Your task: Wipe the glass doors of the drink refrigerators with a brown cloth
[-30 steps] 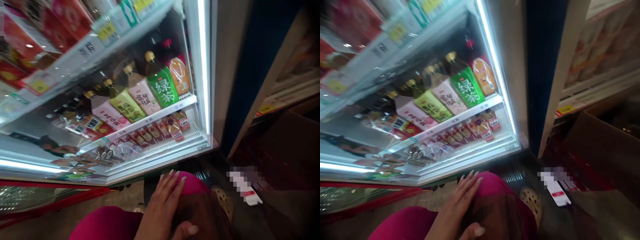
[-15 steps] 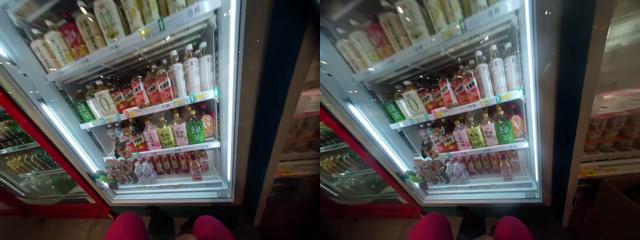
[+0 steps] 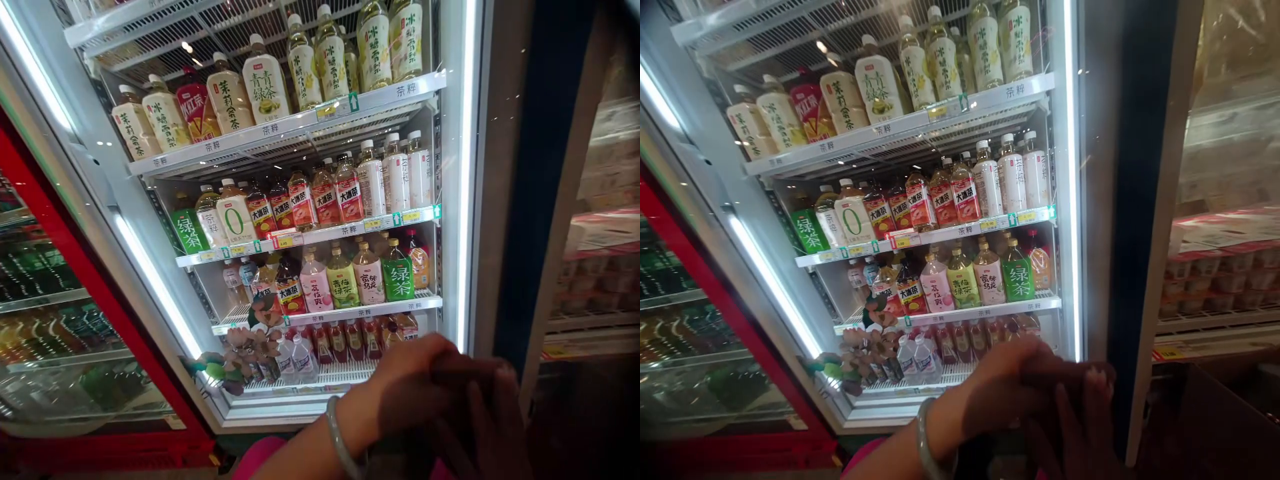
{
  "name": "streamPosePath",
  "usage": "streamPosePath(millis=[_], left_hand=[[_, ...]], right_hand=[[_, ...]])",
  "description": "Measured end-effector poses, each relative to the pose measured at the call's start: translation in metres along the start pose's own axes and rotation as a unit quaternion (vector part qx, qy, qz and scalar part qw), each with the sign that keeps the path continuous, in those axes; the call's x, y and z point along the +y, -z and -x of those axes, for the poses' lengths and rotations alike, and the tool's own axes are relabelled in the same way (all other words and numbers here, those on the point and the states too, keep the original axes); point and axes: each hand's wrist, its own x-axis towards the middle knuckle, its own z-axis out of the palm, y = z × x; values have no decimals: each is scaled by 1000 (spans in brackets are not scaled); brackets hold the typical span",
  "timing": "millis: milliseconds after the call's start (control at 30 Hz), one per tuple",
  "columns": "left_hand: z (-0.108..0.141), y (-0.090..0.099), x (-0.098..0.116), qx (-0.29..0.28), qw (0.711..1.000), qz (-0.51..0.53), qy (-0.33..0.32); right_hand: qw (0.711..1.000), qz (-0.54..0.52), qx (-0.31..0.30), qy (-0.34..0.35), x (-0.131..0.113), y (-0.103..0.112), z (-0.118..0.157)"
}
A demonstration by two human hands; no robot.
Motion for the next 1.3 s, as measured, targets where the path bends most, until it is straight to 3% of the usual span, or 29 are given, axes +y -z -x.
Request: streamPosePath(millis=[133,233,300,367,467,533,600,700,833,967,1067,1200,1300], left_hand=[[-47,30,15,128,988,60,-55],[-73,45,7,216,968,80,-101],[-78,47,-5,265,954,40,-136],[-73,45,-22,315,925,-63,-203],[-47,40,-49,375,840,-240,-312],[-28,42,-61,416,806,-291,-305],[-14,49,-67,444,802,-302,-261],[-10,64,-66,436,817,-309,-215],[-26,75,-69,404,821,-340,-216],[-41,70,-84,412,799,-387,-203],[-47,63,-94,422,783,-420,-178],[-50,58,-94,438,784,-411,-160],[-49,59,-90,434,791,-399,-163]], right_hand=[[994,63,82,39,22,-32,-87],[994,57,88,21,26,-63,-137],[995,48,86,3,26,-83,-152],[996,39,83,-15,25,-94,-156],[998,-5,57,-36,22,-91,-154],[996,-42,41,-61,18,-82,-156],[994,-48,40,-93,13,-77,-163],[992,3,46,-118,2,-82,-174],[993,80,56,-66,-2,-102,-173],[992,111,56,5,20,-109,-152],[990,113,82,-18,36,-105,-151],[985,102,127,-55,25,-101,-175],[989,97,110,-3,12,-102,-177]])
